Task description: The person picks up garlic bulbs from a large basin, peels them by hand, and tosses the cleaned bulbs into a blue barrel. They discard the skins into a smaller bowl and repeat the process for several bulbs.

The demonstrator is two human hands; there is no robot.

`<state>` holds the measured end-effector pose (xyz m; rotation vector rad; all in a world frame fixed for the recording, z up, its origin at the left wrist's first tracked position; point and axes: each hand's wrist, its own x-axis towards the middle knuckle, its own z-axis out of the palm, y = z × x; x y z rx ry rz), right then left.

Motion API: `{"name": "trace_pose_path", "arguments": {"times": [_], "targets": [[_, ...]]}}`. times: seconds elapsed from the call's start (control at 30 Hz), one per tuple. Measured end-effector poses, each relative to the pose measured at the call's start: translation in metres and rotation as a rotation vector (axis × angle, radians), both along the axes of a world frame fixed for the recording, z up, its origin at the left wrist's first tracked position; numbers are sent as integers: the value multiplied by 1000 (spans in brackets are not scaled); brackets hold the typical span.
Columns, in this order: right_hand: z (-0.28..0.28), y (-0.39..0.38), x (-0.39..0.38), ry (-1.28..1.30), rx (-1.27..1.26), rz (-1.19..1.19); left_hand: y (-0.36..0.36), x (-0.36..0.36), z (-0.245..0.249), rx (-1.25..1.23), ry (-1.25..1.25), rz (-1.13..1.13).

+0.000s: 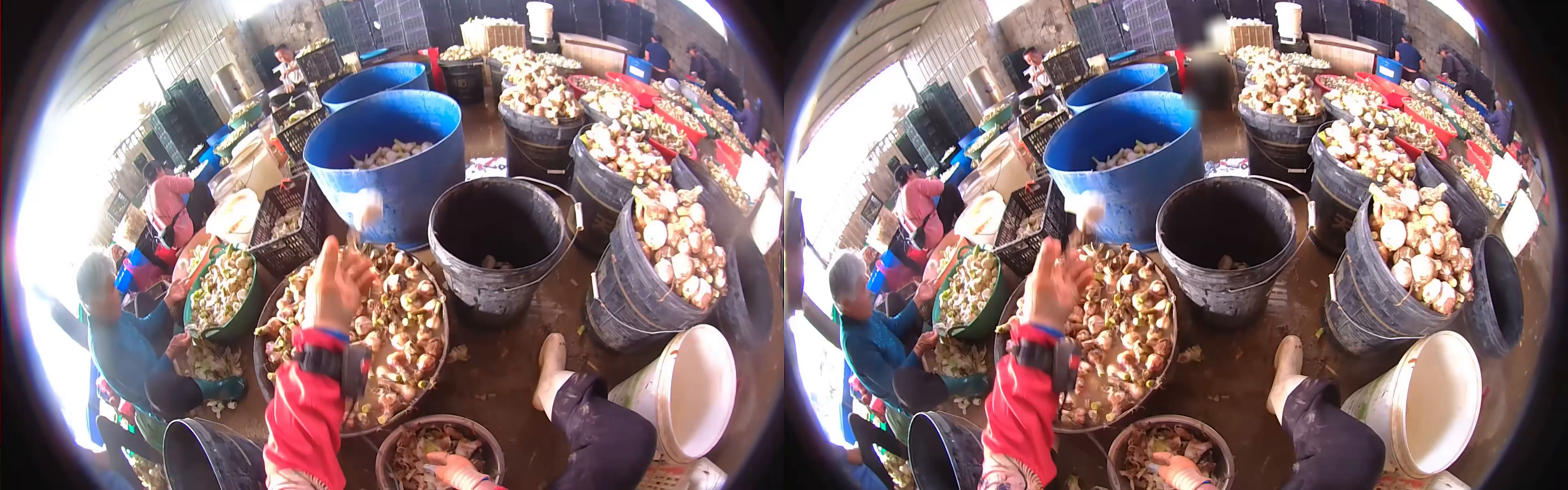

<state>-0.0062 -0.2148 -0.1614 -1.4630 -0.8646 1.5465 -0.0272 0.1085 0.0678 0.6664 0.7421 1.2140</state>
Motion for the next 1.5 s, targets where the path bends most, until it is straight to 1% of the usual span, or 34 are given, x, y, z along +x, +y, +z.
{"name": "trace_pose_path", "arguments": {"times": [0.03, 0.07, 0.1, 0.13, 0.17, 0.2, 0.23, 0.27, 0.3, 0.4, 0.47, 0.57, 0.6, 0.63, 0.7, 0.73, 0.77, 0.8, 0.83, 0.9, 0.97, 1.0, 1.03, 1.07, 1.1, 1.13, 1.17, 1.2, 1.23, 1.27, 1.3, 1.37, 1.43, 1.5], "targets": [[2, 2, 0, 128, -83, -29, 21, -3, -6, 46, 62, -21], [-16, 1, -2, -259, 100, 67, 36, -11, -25, 106, 291, -143], [-28, 1, -1, -247, 89, 72, 47, -18, -47, 164, 521, -271], [-40, -1, 0, -409, 235, 103, 52, -27, -71, 210, 1034, -453], [-52, -2, -1, -570, 382, 134, 40, -40, -119, 383, 1352, -466], [-69, -3, -5, -430, 301, 130, 20, -43, -129, 513, 1647, -786], [-65, -1, -4, -419, 289, 131, 21, -61, -188, 634, 1744, -1022], [-48, 7, 3, -238, -82, 113, 6, -78, -210, 1069, 1776, -1100], [-36, 14, 9, -54, -452, 93, -23, -66, -190, 732, 1984, -1153], [-43, 12, 6, -75, -440, 86, -26, -74, -216, 744, 1965, -1101], [-48, 13, 2, -111, -381, 92, -30, -65, -221, 623, 2168, -1205], [-49, 9, 0, -94, -408, 94, -40, -71, -214, 655, 2075, -1109], [-46, 8, -1, -108, -379, 60, -35, -87, -223, 746, 1806, -958], [-42, 7, -2, -119, -348, 29, -37, -99, -235, 856, 1590, -670], [-14, 13, 8, -107, -363, 48, -58, -102, -201, 572, 1259, -447], [-5, 15, 11, -72, -422, 63, -61, -120, -219, 340, 939, -434], [0, 13, 11, -36, -482, 78, -85, -113, -180, 32, 765, -400], [-28, 6, 0, -183, -241, 8, -108, -115, -164, -55, 535, -367], [-54, 4, -11, 225, -299, -162, -132, -119, -156, -142, 305, -329], [-4, 12, -5, 200, -39, -356, -184, -118, -144, -145, 134, -238], [19, 12, -2, 107, 207, -398, -227, -132, -156, -238, 74, -256], [22, 11, 0, -1, 294, -354, -245, -132, -160, -261, 53, -249], [45, 9, 4, 96, 211, -305, -259, -132, -163, -281, 30, -243], [46, 7, 4, 40, 252, -241, -272, -135, -162, -345, -1, -266], [45, 3, 3, -14, 294, -175, -283, -133, -163, -347, 4, -286], [44, 0, -2, 79, 211, -166, -295, -132, -160, -327, 117, -254], [46, -3, -4, 77, 206, -162, -305, -130, -155, -304, 231, -221], [51, -3, -4, 133, 149, -134, -312, -134, -163, -307, 229, -217], [54, -4, -5, 189, 94, -108, -319, -141, -177, -138, 620, -178], [48, -5, -9, 59, 155, -61, -321, -138, -173, 44, 1004, -134], [43, -7, -12, 57, 155, -62, -324, -134, -169, 45, 1002, -135], [37, -9, -19, -200, 242, -69, -330, -121, -157, 218, 1387, -70], [20, -10, -27, -197, 216, -86, -331, -117, -164, 279, 1446, -47], [26, -7, -26, -246, 126, -124, -330, -115, -169, 439, 1535, -61]]}}
